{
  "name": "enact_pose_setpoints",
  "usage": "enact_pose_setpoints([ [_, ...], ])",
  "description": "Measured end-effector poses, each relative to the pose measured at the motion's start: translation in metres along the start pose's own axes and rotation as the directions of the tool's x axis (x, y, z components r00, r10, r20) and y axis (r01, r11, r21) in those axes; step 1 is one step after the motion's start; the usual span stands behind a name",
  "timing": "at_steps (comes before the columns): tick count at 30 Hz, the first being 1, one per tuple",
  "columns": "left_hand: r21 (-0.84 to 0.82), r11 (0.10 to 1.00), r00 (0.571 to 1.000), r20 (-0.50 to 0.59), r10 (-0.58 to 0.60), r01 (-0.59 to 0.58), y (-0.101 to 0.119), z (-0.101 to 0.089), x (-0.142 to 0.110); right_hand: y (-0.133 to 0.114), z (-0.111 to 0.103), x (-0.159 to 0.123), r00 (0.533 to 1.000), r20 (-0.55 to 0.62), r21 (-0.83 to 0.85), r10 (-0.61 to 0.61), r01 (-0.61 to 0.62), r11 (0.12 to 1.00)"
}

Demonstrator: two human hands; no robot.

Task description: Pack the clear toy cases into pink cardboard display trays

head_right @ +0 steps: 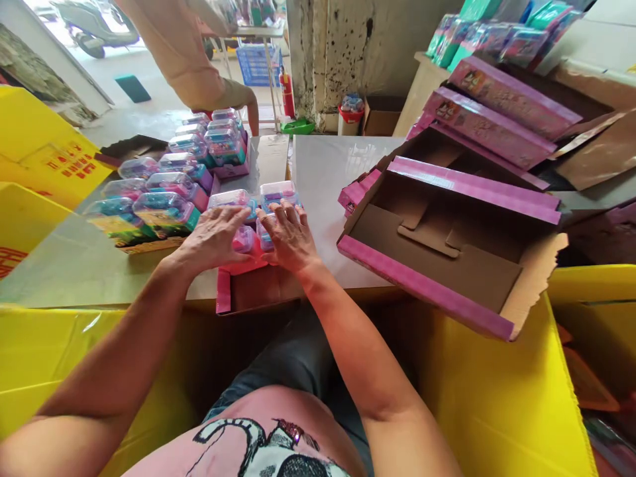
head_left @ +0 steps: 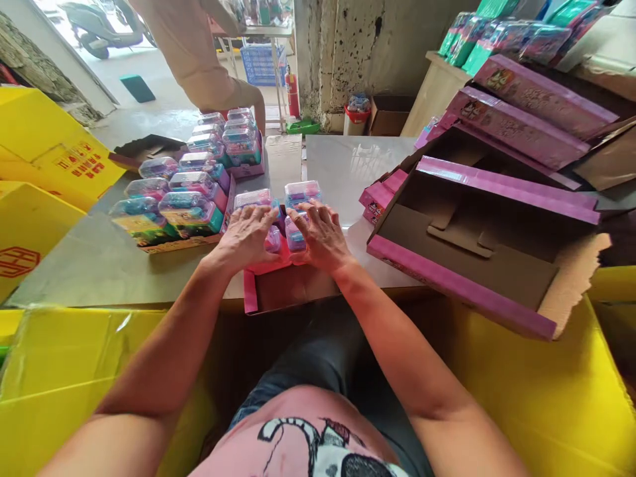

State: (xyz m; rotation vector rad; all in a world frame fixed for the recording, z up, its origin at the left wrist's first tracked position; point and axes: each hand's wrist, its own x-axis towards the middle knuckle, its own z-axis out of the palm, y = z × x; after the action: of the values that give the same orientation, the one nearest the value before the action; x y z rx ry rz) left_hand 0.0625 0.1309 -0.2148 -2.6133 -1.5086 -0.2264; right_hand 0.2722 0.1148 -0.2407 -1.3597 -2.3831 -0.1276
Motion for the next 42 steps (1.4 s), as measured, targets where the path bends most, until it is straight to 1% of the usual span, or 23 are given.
enact_pose_setpoints([
  [2, 0.064, 0.998, 0.994, 0.107, -0.002, -0.005, 0.001, 0.005, 0.009, 0.002, 0.002, 0.009, 0.997, 0.076, -0.024, 0.031, -0.030, 0.999],
  [3, 0.092, 0.996, 0.990, 0.138, -0.014, 0.001, 0.003, 0.006, 0.011, 0.002, 0.004, 0.011, 0.995, 0.090, -0.032, 0.050, -0.047, 0.998],
  [6, 0.140, 0.990, 0.981, 0.193, -0.037, 0.010, 0.009, 0.002, 0.011, 0.004, 0.007, 0.010, 0.992, 0.085, -0.050, 0.091, -0.086, 0.995],
  [10, 0.164, 0.986, 0.966, 0.258, -0.017, -0.026, 0.012, -0.008, 0.013, 0.011, 0.003, 0.006, 0.992, 0.076, -0.059, 0.103, -0.098, 0.993],
  [15, 0.191, 0.981, 0.958, 0.287, -0.017, -0.039, 0.011, -0.005, 0.017, 0.013, 0.003, 0.007, 0.994, 0.064, -0.047, 0.093, -0.090, 0.995],
  [18, 0.202, 0.979, 0.957, 0.286, -0.049, -0.010, 0.016, 0.000, 0.021, 0.009, 0.010, 0.013, 0.994, 0.070, -0.028, 0.083, -0.081, 0.996],
  [22, 0.194, 0.981, 0.960, 0.269, -0.080, 0.027, 0.025, 0.004, 0.029, 0.007, 0.018, 0.020, 0.992, 0.074, -0.005, 0.103, -0.103, 0.995],
  [24, 0.152, 0.988, 0.970, 0.234, -0.060, 0.025, 0.023, 0.004, 0.028, 0.009, 0.017, 0.020, 0.992, 0.088, -0.012, 0.093, -0.092, 0.996],
  [25, 0.114, 0.993, 0.978, 0.204, -0.032, 0.009, 0.021, 0.003, 0.025, 0.010, 0.014, 0.017, 0.993, 0.092, -0.017, 0.074, -0.073, 0.997],
  [27, 0.009, 0.999, 0.995, 0.093, 0.039, -0.040, 0.012, 0.000, 0.011, 0.011, 0.007, 0.008, 0.998, 0.068, -0.025, 0.016, -0.014, 1.000],
  [28, -0.043, 0.998, 0.999, 0.013, 0.043, -0.043, 0.006, 0.001, 0.000, 0.009, 0.003, 0.002, 0.999, 0.041, -0.026, -0.013, 0.014, 1.000],
  [29, -0.092, 0.996, 0.996, -0.084, 0.001, -0.009, 0.001, 0.003, -0.013, 0.005, 0.000, -0.004, 0.999, 0.013, -0.022, -0.033, 0.034, 0.999],
  [30, -0.145, 0.987, 0.978, -0.184, -0.098, 0.072, -0.004, 0.007, -0.028, 0.000, -0.002, -0.011, 0.999, -0.006, -0.011, -0.047, 0.046, 0.999],
  [31, -0.208, 0.959, 0.935, -0.258, -0.243, 0.192, -0.009, 0.013, -0.043, -0.007, -0.003, -0.017, 0.998, -0.006, 0.008, -0.055, 0.055, 0.998],
  [32, -0.276, 0.903, 0.872, -0.278, -0.403, 0.329, -0.012, 0.021, -0.057, -0.015, 0.000, -0.023, 0.998, 0.024, 0.039, -0.066, 0.065, 0.997],
  [33, -0.328, 0.825, 0.808, -0.228, -0.543, 0.461, -0.013, 0.031, -0.070, -0.023, 0.004, -0.027, 0.993, 0.083, 0.083, -0.083, 0.076, 0.994],
  [34, -0.354, 0.739, 0.759, -0.112, -0.641, 0.572, -0.013, 0.041, -0.081, -0.031, 0.011, -0.029, 0.982, 0.159, 0.138, -0.106, 0.084, 0.987],
  [35, -0.352, 0.671, 0.728, 0.045, -0.684, 0.652, -0.012, 0.051, -0.089, -0.039, 0.019, -0.030, 0.962, 0.236, 0.198, -0.135, 0.088, 0.976],
  [36, -0.332, 0.631, 0.706, 0.205, -0.678, 0.701, -0.010, 0.060, -0.094, -0.045, 0.029, -0.029, 0.939, 0.301, 0.253, -0.164, 0.088, 0.964],
  [37, -0.310, 0.613, 0.688, 0.332, -0.646, 0.726, -0.007, 0.067, -0.097, -0.050, 0.039, -0.027, 0.918, 0.346, 0.297, -0.191, 0.086, 0.951],
  [38, -0.296, 0.611, 0.676, 0.409, -0.613, 0.734, -0.005, 0.072, -0.098, -0.054, 0.048, -0.024, 0.905, 0.373, 0.327, -0.207, 0.081, 0.942],
  [39, -0.294, 0.617, 0.676, 0.439, -0.591, 0.730, -0.002, 0.075, -0.097, -0.056, 0.057, -0.020, 0.899, 0.384, 0.343, -0.210, 0.073, 0.937],
  [42, -0.304, 0.646, 0.708, 0.411, -0.574, 0.701, 0.001, 0.076, -0.095, -0.058, 0.076, -0.008, 0.908, 0.387, 0.359, -0.161, 0.013, 0.933],
])
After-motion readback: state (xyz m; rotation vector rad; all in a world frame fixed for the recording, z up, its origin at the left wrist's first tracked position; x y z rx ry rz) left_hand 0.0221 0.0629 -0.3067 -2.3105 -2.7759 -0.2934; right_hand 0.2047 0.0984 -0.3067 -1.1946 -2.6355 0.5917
